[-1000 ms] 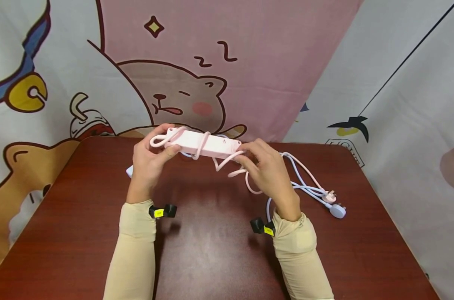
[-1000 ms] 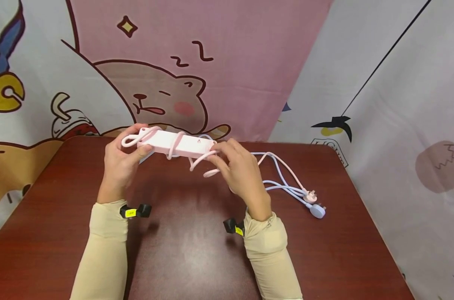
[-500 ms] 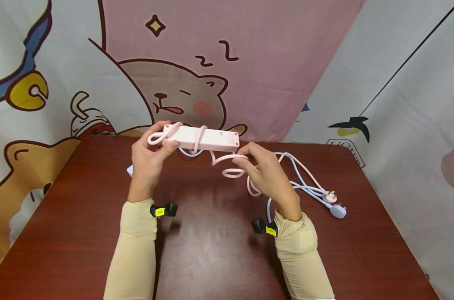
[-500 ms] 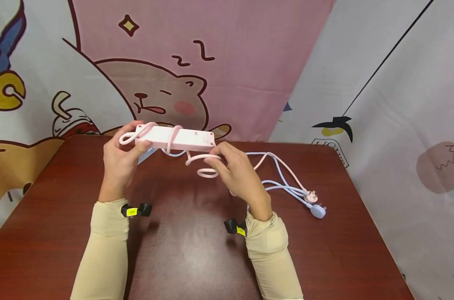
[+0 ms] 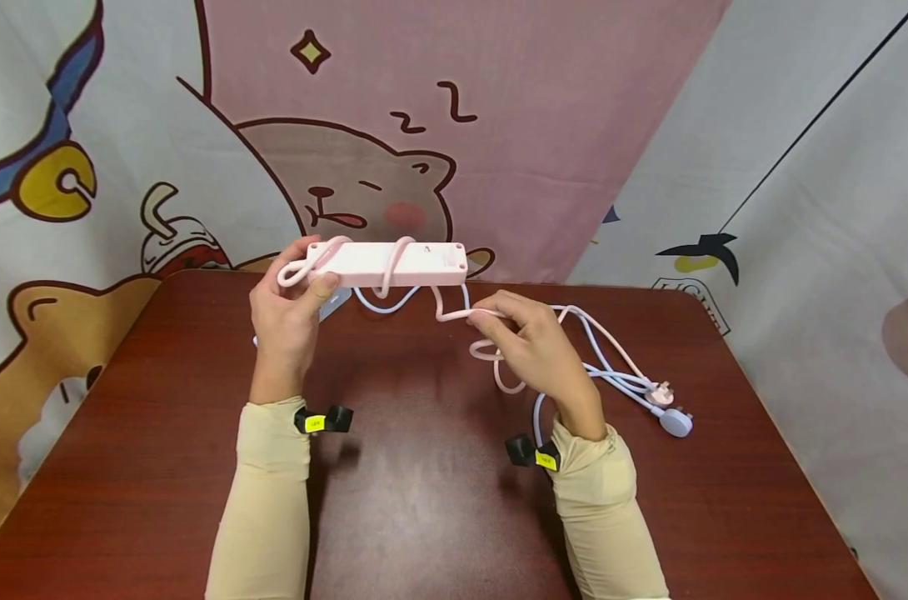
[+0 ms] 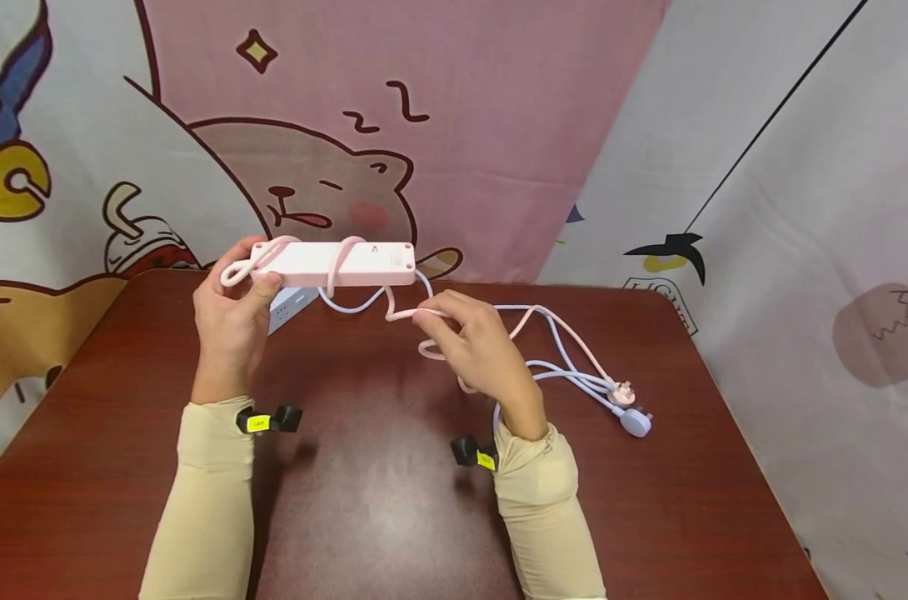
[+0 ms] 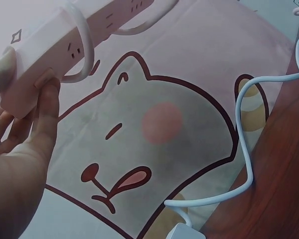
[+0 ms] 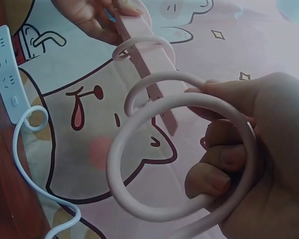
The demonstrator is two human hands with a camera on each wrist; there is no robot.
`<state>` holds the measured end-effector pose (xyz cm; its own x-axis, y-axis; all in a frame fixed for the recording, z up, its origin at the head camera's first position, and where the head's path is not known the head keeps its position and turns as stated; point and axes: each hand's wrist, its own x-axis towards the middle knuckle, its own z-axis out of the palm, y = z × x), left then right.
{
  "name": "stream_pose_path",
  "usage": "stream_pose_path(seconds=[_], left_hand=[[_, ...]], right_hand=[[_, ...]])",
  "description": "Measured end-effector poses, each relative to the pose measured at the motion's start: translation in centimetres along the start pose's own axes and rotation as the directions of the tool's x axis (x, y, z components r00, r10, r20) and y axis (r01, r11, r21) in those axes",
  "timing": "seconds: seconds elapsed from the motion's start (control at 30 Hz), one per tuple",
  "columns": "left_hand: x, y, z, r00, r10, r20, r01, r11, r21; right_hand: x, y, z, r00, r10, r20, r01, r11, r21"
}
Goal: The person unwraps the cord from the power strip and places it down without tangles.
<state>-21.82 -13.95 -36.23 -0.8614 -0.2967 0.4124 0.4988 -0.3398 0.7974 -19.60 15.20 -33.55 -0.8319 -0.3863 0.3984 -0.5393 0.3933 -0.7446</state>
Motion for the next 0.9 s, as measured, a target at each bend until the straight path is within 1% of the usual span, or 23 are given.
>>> stream_pose_path(seconds=[0.07,0.13,0.3,0.37,0.5,0.73,0.9], left_hand=[[0.0,0.0,0.0,1.000,0.000,0.000,0.000,1.000,-0.030],[0.0,0.1,0.0,1.000,-0.001,0.001,0.001,0.999,-0.037],[-0.1,0.1,0.0,1.000,-0.007,0.008,0.007,1.000,-0.028],[-0.1,0.1,0.0,1.000,-0.013,0.008,0.013,0.999,-0.035],[0.0,0.2,0.0,1.000,-0.028,0.012,0.028,0.998,-0.052],[-0.1,0.2,-0.1,0.999,-0.032,0.035,0.035,0.997,-0.070],[-0.2,0.1,-0.2,0.996,-0.048,0.080,0.055,0.995,-0.089]], right_hand=[[0.0,0.0,-0.1,0.999,0.036,0.018,-0.036,0.999,0.012],[0.0,0.1,-0.1,0.997,0.072,0.035,-0.073,0.997,0.033],[0.0,0.4,-0.2,0.996,0.089,0.021,-0.088,0.996,-0.034],[0.1,0.6,-0.2,0.997,0.082,0.007,-0.081,0.994,-0.078],[0.2,1.0,-0.3,0.994,0.108,-0.012,-0.108,0.988,-0.110],[0.4,1.6,-0.3,0.979,0.188,-0.084,-0.198,0.971,-0.131],[0.4,1.8,-0.4,0.963,0.232,-0.134,-0.248,0.961,-0.121]])
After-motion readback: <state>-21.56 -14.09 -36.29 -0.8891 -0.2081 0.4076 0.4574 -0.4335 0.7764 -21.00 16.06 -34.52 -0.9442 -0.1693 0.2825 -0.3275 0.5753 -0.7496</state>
